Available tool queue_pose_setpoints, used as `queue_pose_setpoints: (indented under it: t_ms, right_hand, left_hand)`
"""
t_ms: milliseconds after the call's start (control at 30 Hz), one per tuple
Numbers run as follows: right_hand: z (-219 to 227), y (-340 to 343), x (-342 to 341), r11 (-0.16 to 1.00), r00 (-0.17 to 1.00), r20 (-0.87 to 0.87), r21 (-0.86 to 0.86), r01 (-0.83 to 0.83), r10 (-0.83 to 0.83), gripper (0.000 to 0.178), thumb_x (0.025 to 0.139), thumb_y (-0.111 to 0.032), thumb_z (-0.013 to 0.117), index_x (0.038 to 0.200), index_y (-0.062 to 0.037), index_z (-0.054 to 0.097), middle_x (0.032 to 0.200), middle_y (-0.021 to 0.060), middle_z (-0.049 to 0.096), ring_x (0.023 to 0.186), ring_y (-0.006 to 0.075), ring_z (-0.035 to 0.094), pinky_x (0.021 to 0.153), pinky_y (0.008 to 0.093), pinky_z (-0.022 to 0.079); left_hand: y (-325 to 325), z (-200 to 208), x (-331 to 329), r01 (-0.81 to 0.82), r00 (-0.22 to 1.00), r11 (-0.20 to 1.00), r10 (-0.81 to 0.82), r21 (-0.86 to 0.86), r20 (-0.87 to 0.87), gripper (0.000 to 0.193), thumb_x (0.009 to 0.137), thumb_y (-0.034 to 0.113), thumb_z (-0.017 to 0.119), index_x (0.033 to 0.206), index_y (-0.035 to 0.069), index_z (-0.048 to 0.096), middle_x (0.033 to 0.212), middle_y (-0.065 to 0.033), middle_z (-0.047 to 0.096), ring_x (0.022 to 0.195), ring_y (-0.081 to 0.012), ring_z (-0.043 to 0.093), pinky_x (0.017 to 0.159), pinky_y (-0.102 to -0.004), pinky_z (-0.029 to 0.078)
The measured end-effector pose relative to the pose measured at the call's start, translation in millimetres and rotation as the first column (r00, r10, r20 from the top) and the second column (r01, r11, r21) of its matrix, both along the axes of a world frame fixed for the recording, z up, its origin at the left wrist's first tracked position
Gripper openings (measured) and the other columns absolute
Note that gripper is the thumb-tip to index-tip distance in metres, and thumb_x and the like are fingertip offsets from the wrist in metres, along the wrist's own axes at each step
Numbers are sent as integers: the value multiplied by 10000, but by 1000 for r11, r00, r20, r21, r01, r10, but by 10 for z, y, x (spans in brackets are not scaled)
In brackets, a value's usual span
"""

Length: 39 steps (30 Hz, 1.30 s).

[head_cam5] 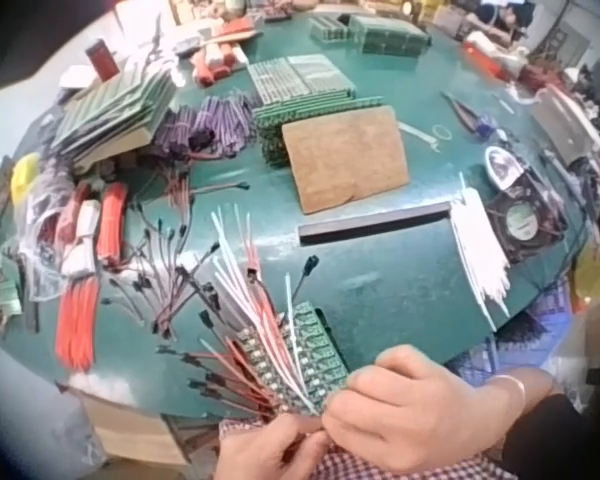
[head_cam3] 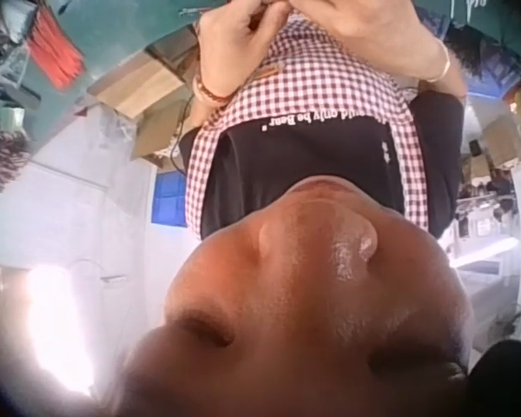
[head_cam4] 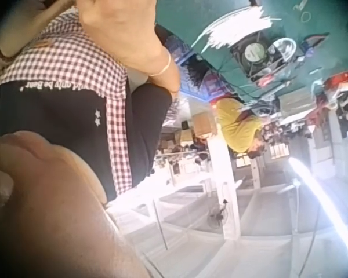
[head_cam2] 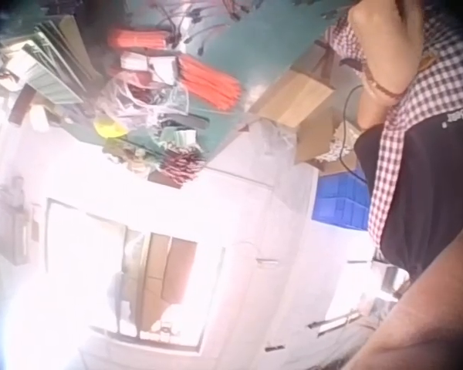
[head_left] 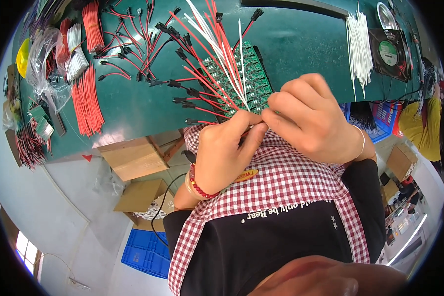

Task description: The person inserts red and white wires into circuit boards by hand, then attaches black wire connectors onto the ends of the wires.

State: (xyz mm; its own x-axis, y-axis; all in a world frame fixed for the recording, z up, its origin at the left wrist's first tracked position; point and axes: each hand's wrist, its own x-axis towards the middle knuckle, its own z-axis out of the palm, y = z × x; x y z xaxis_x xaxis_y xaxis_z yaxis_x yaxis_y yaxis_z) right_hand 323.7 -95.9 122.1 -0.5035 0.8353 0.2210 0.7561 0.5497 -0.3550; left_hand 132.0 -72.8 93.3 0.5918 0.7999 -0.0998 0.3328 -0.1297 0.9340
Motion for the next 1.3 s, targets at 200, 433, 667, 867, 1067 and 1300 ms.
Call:
queue_pose_setpoints:
  t_ms: [200, 433, 667, 867, 1067, 1300]
  right_hand:
    - [-251, 108, 179, 980, 977, -211, -198, -14, -29, 137, 700, -71, 644, 821, -24, 598, 799, 90, 540, 800, 270, 574, 644, 338, 453]
    - [-347, 205, 193, 658, 230, -713, -701, -276, -663, 71, 873, -31, 645, 916, 18, 618, 904, 37, 635, 807, 90, 605, 706, 238, 511]
    - [-270, 109, 11, 736, 285, -772, -632, -244, -568, 137, 834, 25, 668, 967, 42, 637, 906, 68, 649, 833, 129, 614, 757, 269, 507]
    - [-251, 120, 74, 798, 417, -822, -526, -295, -388, 110, 791, 51, 692, 893, 42, 653, 869, 101, 654, 835, 176, 622, 750, 282, 494]
    - [-606, 405, 164, 804, 526, -623, -545, 239, -579, 87, 772, -25, 721, 825, 20, 668, 862, 24, 604, 719, 78, 506, 639, 226, 412]
    - [-952, 494, -44, 807, 503, -635, -515, 291, -587, 133, 755, -61, 749, 876, -13, 726, 771, 13, 485, 632, 78, 455, 556, 246, 357]
  left_hand:
    - [-4, 59, -188, -175, 984, 981, 178, 81, -32, 481, 766, 232, 789, 1165, 38, 604, 583, -23, 510, 500, -81, 487, 469, -248, 399]
    - [45, -31, -133, -200, 971, 975, 210, -99, 110, 264, 858, 127, 699, 1078, 12, 610, 586, 6, 509, 509, -33, 441, 478, -197, 352]
    - [46, -75, 10, -120, 951, 910, 219, -397, 216, 108, 926, 101, 598, 881, 10, 560, 619, 27, 567, 502, -17, 452, 455, -190, 324]
    - [100, -92, -46, 346, 773, 435, 370, -831, 516, 125, 976, 123, 509, 911, 21, 538, 702, 17, 512, 528, -19, 375, 473, -180, 284]
    - [1, -107, -126, 352, 749, 555, 316, -754, 583, 203, 974, 161, 515, 1104, 10, 477, 726, 6, 503, 589, -38, 398, 541, -184, 321]
    - [-124, -100, -265, 412, 768, 581, 194, -702, 611, 330, 933, 43, 445, 1256, -16, 406, 820, -60, 544, 708, -78, 475, 616, -219, 399]
